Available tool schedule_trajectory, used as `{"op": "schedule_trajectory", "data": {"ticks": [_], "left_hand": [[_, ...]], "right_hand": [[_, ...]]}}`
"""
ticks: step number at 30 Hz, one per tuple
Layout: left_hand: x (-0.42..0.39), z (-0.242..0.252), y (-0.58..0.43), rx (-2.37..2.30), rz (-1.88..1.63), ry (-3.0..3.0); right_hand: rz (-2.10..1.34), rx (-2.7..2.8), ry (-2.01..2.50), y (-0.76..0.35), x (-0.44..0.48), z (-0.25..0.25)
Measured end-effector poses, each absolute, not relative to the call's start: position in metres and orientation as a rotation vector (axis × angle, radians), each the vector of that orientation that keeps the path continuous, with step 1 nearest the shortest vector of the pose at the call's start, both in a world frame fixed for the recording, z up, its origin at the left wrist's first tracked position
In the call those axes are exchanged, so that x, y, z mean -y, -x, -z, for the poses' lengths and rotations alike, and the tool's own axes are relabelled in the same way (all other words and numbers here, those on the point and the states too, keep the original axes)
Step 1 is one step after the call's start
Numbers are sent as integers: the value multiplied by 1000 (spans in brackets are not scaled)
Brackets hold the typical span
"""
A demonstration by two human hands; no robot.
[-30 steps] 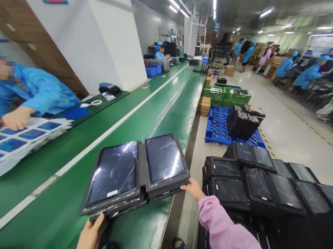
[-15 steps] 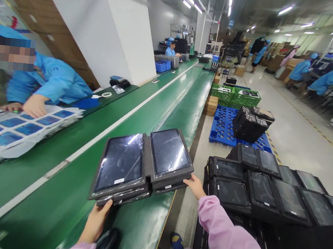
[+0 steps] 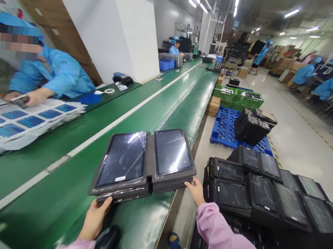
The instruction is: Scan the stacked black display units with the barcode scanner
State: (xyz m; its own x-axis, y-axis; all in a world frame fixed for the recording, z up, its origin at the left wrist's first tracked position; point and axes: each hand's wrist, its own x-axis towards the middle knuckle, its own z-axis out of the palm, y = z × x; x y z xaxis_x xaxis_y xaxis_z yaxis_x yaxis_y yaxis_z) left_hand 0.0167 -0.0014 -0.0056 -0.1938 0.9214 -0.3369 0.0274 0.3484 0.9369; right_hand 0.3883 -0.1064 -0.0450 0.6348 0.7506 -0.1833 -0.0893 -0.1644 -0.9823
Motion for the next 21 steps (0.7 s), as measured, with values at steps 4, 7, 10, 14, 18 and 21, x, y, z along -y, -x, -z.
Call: {"op": "schedule_trajectory", "data": {"ticks": [4, 7, 10, 14, 18, 21], "left_hand": [[-1, 9, -9, -1501, -990, -1102], [-7, 11, -1, -1453, -918, -1269], [-13, 16, 4, -1497, -854, -1383], [-16, 24, 2, -1649, -807, -1483], [-11, 28, -3, -1706, -784, -1541], [-9, 28, -4, -1704, -786, -1563]], "right_hand": [[-864, 614, 1559, -396, 105, 52], [-928, 708, 1554, -402, 104, 52], [-952, 820, 1598, -409, 101, 51], [-887, 909, 1772, -416, 96, 51], [-839, 943, 1883, -422, 93, 55], [-832, 955, 1905, -424, 92, 58]]}}
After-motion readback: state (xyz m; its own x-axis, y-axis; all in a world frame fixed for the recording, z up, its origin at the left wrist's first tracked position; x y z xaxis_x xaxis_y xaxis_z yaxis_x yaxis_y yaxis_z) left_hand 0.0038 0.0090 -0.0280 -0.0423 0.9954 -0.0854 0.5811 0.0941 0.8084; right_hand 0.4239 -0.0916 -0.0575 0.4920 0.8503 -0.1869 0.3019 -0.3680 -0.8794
